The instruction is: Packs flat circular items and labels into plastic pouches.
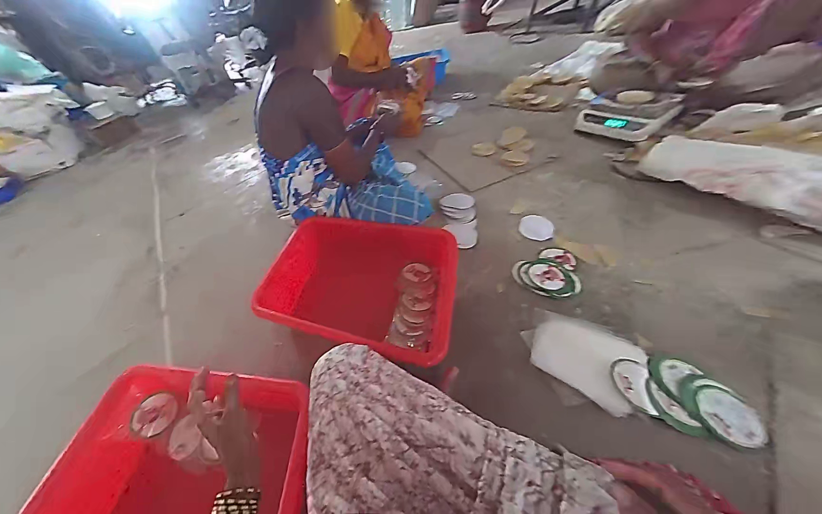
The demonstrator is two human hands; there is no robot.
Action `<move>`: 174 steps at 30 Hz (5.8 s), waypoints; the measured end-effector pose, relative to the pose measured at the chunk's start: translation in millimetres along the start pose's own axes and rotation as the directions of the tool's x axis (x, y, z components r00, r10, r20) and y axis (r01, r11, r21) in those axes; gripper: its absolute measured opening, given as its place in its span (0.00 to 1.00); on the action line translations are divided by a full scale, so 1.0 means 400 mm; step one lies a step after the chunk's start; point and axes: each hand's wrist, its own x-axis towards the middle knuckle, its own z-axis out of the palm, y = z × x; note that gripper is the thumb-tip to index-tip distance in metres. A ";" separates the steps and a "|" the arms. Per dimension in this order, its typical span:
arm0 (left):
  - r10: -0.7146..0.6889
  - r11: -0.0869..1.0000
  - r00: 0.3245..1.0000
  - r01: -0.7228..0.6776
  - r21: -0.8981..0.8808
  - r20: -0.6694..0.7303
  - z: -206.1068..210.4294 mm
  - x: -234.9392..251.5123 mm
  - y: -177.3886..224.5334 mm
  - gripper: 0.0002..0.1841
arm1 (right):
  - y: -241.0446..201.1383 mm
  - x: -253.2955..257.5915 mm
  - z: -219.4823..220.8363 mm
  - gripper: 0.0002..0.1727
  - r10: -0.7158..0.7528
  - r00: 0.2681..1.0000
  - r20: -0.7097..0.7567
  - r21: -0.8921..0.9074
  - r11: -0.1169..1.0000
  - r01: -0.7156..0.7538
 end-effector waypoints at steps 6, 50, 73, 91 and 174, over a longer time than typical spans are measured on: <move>0.377 0.920 0.679 -0.353 -0.170 0.630 0.348 -0.083 0.189 0.21 | 0.089 0.041 0.033 0.14 0.028 0.999 -0.022 -0.286 0.958 -0.033; 0.179 0.656 -0.147 -0.720 -0.229 0.973 0.725 -0.285 0.241 0.30 | 0.506 0.812 0.034 0.22 0.482 0.876 0.036 -0.727 0.614 -0.308; 0.148 0.669 -0.318 -0.665 -0.332 0.936 0.728 -0.262 0.268 0.23 | 0.619 -0.050 -0.525 0.20 0.433 0.481 -0.762 -0.377 0.308 -0.874; 0.187 0.649 -0.340 -0.661 -0.376 0.922 0.734 -0.255 0.243 0.23 | 0.595 -0.111 -0.452 0.45 0.804 0.370 -0.466 -0.429 0.160 -0.889; 0.106 0.994 0.541 -0.036 -0.103 0.834 0.845 -0.731 0.136 0.23 | 0.459 0.328 -0.253 0.21 0.750 0.585 -0.308 -0.455 0.424 -0.783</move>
